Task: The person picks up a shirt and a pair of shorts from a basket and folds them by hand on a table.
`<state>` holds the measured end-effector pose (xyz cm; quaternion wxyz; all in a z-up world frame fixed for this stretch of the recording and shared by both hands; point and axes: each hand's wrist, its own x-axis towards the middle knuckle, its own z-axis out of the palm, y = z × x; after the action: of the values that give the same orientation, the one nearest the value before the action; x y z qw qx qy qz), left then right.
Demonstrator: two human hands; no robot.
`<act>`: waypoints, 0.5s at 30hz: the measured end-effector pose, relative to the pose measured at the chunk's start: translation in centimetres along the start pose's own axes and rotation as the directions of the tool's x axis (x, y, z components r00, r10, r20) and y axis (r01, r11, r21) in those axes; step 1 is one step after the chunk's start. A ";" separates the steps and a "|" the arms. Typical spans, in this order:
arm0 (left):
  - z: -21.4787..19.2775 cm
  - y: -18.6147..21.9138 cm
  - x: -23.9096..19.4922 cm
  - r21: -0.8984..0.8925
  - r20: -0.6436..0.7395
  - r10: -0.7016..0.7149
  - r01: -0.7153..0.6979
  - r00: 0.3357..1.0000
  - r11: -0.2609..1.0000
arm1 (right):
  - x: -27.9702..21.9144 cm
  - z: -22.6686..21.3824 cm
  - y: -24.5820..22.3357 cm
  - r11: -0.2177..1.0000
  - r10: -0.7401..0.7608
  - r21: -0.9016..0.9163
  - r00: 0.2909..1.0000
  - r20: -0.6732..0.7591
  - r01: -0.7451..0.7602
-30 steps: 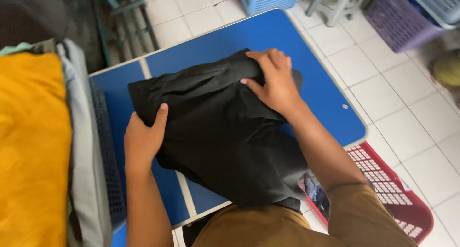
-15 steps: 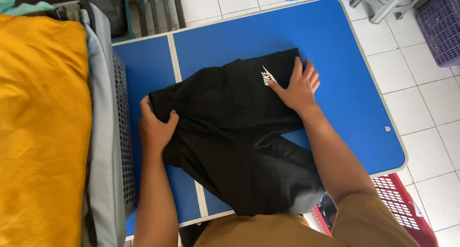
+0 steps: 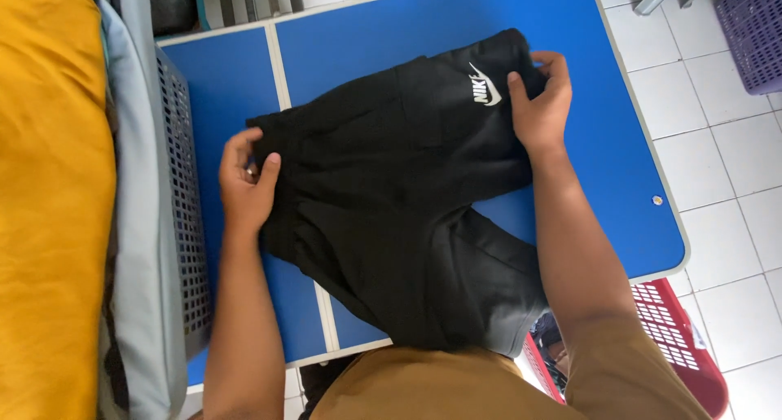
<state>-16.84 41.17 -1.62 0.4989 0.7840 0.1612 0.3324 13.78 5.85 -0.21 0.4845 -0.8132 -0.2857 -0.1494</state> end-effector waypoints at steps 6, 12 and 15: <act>-0.4 5.4 0.1 -0.075 0.255 -0.321 0.350 0.912 0.934 | -0.5 -0.1 -3.0 0.918 -0.027 -0.397 0.999 -0.032 0.012; 0.5 4.4 -0.4 0.272 0.296 -0.266 0.187 0.917 0.944 | -2.8 2.4 -7.3 0.863 -0.309 -0.269 0.868 0.388 0.428; 1.2 4.6 -0.6 0.267 0.175 -0.191 0.140 0.966 0.954 | -4.4 3.7 -7.8 0.909 -0.115 -0.205 0.689 0.715 0.364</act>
<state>-16.80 37.95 1.90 0.4349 0.8540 0.2168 0.1860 5.42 10.57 1.17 0.1756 -0.8337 -0.5208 0.0546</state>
